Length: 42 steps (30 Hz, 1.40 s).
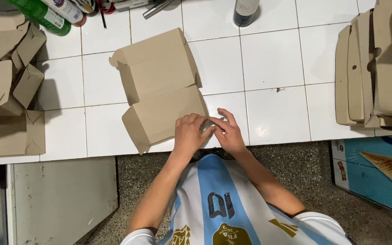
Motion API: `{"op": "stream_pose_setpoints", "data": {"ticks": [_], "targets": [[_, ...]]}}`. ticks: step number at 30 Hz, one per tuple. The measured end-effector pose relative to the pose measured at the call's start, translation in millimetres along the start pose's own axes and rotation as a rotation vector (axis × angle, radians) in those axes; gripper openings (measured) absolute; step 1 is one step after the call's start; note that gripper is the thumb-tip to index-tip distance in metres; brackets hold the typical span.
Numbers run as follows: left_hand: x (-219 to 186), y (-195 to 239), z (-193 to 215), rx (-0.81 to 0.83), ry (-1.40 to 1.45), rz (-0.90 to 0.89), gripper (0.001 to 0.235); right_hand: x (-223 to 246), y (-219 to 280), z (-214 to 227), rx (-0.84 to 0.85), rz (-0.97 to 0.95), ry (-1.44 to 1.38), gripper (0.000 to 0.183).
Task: The person assembles flat cardboard boxes on a tiled counter by folding and interlocking the flaps. After completing one box, they place it on a stack and begin assembling another box in the same manner.
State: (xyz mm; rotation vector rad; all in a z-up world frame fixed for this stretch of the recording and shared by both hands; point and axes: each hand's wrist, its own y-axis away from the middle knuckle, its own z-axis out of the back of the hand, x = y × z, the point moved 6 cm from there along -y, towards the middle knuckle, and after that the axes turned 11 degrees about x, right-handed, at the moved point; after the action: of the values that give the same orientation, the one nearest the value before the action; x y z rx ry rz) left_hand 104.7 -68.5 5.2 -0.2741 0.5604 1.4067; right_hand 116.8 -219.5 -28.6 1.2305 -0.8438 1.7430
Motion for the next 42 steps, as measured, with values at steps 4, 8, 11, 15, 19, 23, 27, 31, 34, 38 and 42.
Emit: {"op": "stream_pose_setpoints", "data": {"ticks": [4,8,11,15,19,23,27,31,34,38,42], "targets": [[2.2,-0.2,-10.0,-0.159,-0.080,0.047,0.030,-54.6,0.7,-11.6,0.060,-0.123,-0.054,0.049],[6.1,-5.8,-17.1,-0.226,-0.107,0.081,0.027,-60.9,-2.8,-13.0,0.040,-0.141,0.021,0.026],[14.5,-8.4,-23.5,-0.196,-0.092,0.125,0.024,-64.1,-4.8,-9.8,0.018,-0.151,0.015,0.015],[20.1,-9.7,-24.4,-0.141,-0.078,0.214,0.027,-58.9,-4.9,-10.3,0.021,-0.120,0.068,0.011],[11.7,-12.0,-18.5,-0.077,-0.079,0.249,0.032,-47.8,-5.8,-5.0,0.046,-0.080,0.129,0.009],[17.6,-16.5,-22.0,0.119,-0.002,0.321,0.038,-45.9,-3.5,-6.9,0.082,-0.111,0.142,0.010],[40.8,-27.5,-43.6,0.187,0.022,0.402,0.044,-51.6,-1.0,-10.8,0.083,-0.111,0.117,0.009],[31.0,-22.4,-23.7,0.199,0.106,0.399,0.049,-51.8,-4.9,-3.6,0.105,-0.093,0.109,0.009],[17.6,-12.3,-5.9,0.329,0.172,0.304,0.070,-56.8,-9.1,0.6,0.138,-0.112,0.077,0.016],[16.7,-3.5,-5.7,0.443,0.205,0.231,0.066,-60.2,-14.5,4.4,0.160,-0.126,0.057,0.013],[34.7,-3.0,-38.8,0.443,0.135,0.156,0.054,-42.4,-25.5,6.9,0.157,-0.089,0.061,0.013]]}}
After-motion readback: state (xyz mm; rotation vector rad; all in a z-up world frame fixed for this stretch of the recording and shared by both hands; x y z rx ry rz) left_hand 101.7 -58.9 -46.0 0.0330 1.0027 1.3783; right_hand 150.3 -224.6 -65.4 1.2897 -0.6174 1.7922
